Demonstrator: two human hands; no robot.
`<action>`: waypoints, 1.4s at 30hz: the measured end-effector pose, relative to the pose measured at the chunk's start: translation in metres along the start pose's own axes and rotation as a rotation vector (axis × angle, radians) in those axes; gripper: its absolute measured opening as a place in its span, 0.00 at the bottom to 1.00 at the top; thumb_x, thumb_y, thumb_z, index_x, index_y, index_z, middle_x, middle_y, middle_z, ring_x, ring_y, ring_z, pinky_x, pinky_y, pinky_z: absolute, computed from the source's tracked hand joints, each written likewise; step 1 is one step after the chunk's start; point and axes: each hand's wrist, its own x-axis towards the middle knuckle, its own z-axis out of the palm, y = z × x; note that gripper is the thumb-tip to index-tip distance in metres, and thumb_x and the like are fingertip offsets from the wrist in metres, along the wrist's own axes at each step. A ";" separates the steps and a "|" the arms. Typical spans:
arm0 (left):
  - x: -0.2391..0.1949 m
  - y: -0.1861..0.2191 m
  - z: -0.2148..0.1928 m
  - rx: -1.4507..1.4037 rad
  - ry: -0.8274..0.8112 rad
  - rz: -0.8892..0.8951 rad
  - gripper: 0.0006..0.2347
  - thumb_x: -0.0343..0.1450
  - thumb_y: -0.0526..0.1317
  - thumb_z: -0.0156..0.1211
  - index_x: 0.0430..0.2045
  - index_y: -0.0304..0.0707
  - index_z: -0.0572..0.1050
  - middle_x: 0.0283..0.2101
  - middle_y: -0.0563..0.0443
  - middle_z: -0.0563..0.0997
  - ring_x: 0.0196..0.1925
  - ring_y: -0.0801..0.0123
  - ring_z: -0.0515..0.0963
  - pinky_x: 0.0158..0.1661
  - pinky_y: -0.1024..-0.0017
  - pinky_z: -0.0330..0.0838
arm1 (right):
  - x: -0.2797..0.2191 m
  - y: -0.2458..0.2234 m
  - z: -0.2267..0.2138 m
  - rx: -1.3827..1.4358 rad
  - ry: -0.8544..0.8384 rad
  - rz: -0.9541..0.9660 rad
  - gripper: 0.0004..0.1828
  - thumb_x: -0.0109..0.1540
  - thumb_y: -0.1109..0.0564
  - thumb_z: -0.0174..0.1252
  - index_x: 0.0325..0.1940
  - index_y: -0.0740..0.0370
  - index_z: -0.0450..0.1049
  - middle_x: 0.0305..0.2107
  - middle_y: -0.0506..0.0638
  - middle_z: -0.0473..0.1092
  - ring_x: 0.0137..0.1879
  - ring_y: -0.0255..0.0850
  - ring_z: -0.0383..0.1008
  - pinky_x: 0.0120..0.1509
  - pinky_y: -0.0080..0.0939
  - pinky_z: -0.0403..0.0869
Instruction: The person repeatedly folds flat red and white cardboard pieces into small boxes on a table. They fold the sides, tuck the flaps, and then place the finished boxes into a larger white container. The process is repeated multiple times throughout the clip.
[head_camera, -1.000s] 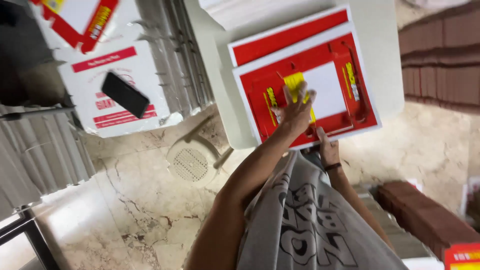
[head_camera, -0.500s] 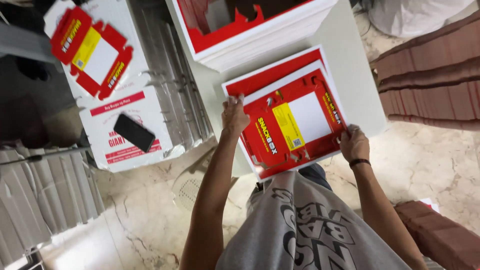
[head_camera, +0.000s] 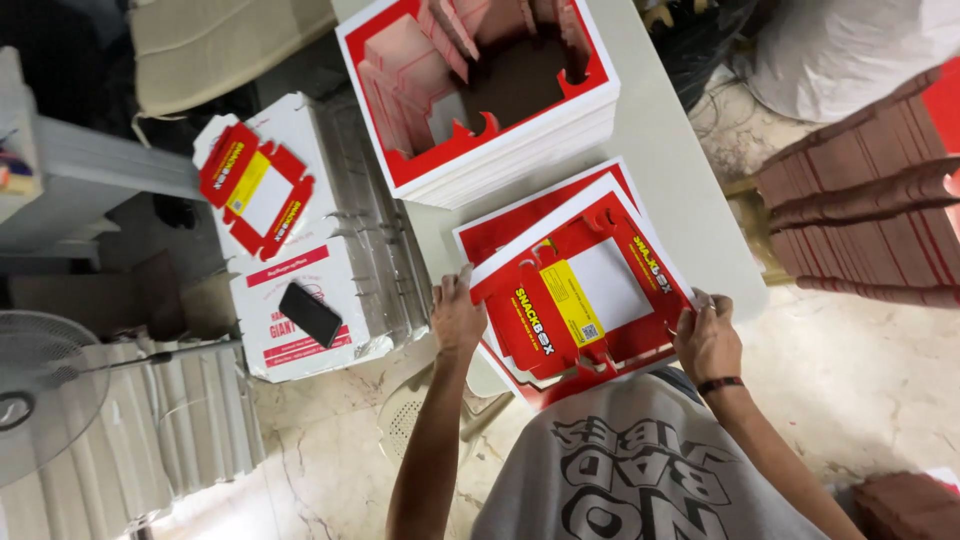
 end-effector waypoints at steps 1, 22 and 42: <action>-0.012 0.001 -0.014 -0.030 -0.031 -0.055 0.29 0.66 0.36 0.68 0.64 0.45 0.68 0.52 0.42 0.72 0.55 0.49 0.74 0.49 0.47 0.78 | -0.002 0.004 -0.001 0.027 0.007 -0.034 0.21 0.69 0.53 0.48 0.56 0.76 0.71 0.53 0.65 0.62 0.41 0.75 0.76 0.43 0.70 0.79; 0.245 -0.003 -0.358 0.130 0.203 0.183 0.26 0.64 0.39 0.65 0.60 0.53 0.70 0.57 0.48 0.72 0.54 0.46 0.75 0.42 0.45 0.77 | 0.155 -0.255 -0.169 0.140 0.279 -0.370 0.19 0.67 0.57 0.52 0.61 0.68 0.69 0.40 0.67 0.75 0.42 0.66 0.76 0.46 0.63 0.75; 0.459 -0.067 -0.192 -0.128 -0.238 0.142 0.30 0.66 0.35 0.59 0.67 0.43 0.64 0.60 0.42 0.74 0.66 0.46 0.71 0.62 0.46 0.67 | 0.384 -0.231 -0.015 -0.422 0.104 -0.062 0.27 0.60 0.39 0.54 0.59 0.52 0.75 0.37 0.59 0.80 0.47 0.58 0.82 0.48 0.61 0.80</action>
